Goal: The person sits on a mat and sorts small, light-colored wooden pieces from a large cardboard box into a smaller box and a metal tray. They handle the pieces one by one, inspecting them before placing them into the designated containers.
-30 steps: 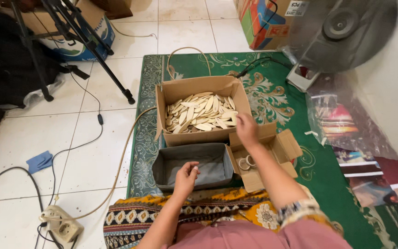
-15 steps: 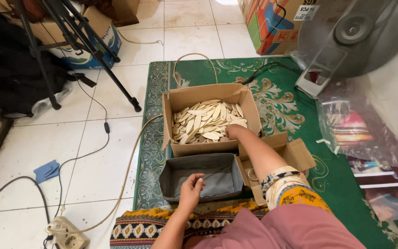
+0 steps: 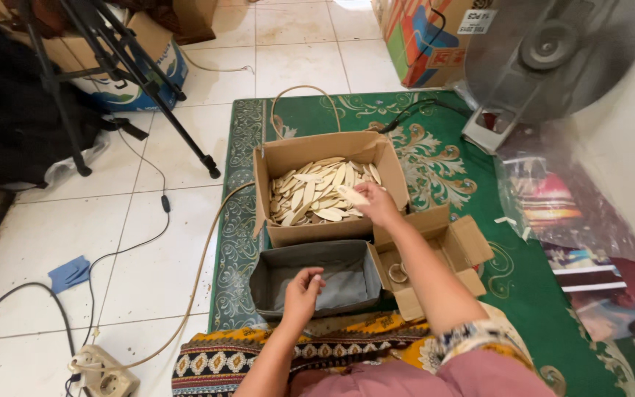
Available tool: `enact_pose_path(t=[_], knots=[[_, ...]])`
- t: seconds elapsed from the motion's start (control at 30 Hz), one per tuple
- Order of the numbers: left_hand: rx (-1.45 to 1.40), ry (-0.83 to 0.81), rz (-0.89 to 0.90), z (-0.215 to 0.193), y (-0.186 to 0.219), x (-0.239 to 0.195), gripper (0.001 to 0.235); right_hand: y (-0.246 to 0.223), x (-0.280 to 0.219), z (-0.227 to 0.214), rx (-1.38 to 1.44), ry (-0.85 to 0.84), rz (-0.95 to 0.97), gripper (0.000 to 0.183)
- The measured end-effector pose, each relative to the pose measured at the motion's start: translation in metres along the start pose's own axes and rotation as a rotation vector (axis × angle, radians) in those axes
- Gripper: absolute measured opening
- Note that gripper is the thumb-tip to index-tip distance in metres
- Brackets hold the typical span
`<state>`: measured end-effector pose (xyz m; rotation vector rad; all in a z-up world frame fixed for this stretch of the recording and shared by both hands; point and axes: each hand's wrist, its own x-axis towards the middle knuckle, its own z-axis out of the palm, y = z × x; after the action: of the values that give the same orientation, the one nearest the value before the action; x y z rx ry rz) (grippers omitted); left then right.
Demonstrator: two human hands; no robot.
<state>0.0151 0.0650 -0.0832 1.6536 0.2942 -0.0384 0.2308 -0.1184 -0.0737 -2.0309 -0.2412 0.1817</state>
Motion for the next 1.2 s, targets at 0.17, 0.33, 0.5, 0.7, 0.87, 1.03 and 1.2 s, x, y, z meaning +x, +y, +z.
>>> enact_pose_path(t=[0.17,0.33,0.5,0.7,0.87,1.03,1.2], knots=[[-0.174,0.012,0.179,0.011,0.032,0.008,0.023,-0.077,-0.1,-0.009,0.436,-0.037,-0.102,0.044],[-0.37,-0.065,0.261,0.02,0.083,-0.001,0.035,-0.088,-0.144,-0.011,0.545,-0.122,-0.118,0.043],[-0.467,-0.029,0.197,0.027,0.083,-0.005,0.023,-0.067,-0.155,-0.01,0.643,-0.116,-0.142,0.046],[-0.675,-0.109,0.132,0.028,0.098,-0.031,0.029,-0.069,-0.165,-0.015,0.826,-0.067,-0.075,0.036],[-0.696,-0.138,0.159,0.024,0.102,-0.039,0.032,-0.077,-0.173,-0.017,0.86,-0.059,-0.042,0.03],[-0.666,-0.083,0.143,0.022,0.099,-0.037,0.029,-0.086,-0.179,-0.02,0.749,0.005,-0.15,0.031],[-0.632,-0.031,0.13,0.023,0.091,-0.035,0.018,-0.101,-0.192,-0.021,0.395,0.201,-0.461,0.016]])
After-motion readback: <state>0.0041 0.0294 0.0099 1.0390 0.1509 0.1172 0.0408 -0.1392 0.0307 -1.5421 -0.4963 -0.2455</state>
